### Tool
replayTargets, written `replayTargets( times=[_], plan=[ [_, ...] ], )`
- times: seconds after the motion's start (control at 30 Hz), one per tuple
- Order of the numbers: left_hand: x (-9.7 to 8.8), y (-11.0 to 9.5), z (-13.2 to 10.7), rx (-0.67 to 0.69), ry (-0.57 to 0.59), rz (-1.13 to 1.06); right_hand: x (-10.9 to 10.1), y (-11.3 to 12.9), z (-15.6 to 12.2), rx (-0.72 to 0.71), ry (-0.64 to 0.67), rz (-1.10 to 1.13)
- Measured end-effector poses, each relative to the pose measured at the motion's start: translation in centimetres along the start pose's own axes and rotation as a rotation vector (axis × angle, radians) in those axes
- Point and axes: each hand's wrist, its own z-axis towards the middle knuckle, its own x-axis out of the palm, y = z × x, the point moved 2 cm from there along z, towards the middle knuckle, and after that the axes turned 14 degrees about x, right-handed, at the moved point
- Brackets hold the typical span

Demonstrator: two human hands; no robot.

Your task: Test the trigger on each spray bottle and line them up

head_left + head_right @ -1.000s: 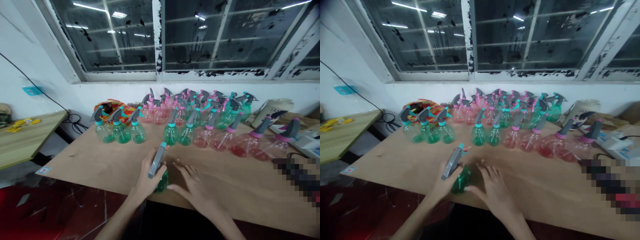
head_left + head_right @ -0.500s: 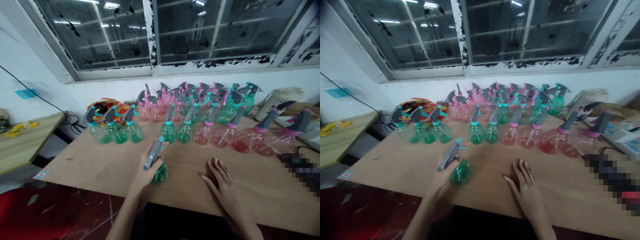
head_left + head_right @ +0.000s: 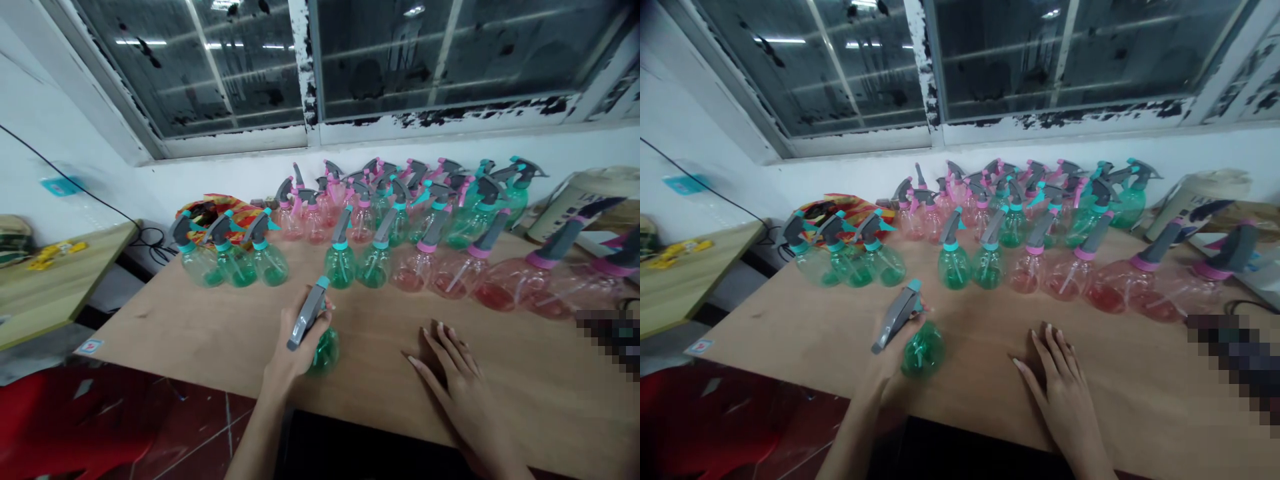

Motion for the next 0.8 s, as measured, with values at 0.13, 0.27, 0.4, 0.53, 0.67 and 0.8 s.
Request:
replayTargets(
  times=[0.13, 0.27, 0.4, 0.53, 0.67, 0.8],
  plan=[
    [-0.01, -0.21, -0.02, 0.014, 0.011, 0.008, -0.03, 0.05, -0.05, 0.003, -0.001, 0.007],
    [0.07, -0.17, -0.14, -0.006, 0.01, 0.026, -0.05, 0.06, -0.1, -0.009, -0.011, 0.011],
    [0.15, -0.4, -0.13, -0.021, 0.016, 0.013, -0.24, 0.23, -0.04, -0.02, -0.026, 0.009],
    [0.22, -0.61, -0.09, -0.034, 0.008, -0.041, -0.36, 0.41, -0.04, -0.025, -0.019, -0.003],
    [0.21, -0.6, -0.1, -0.024, 0.009, -0.072, -0.34, 0.38, -0.04, -0.016, -0.022, -0.019],
    [0.16, -0.75, -0.15, -0.052, 0.019, -0.08, -0.31, 0.79, 0.1, -0.032, -0.048, -0.054]
  ],
)
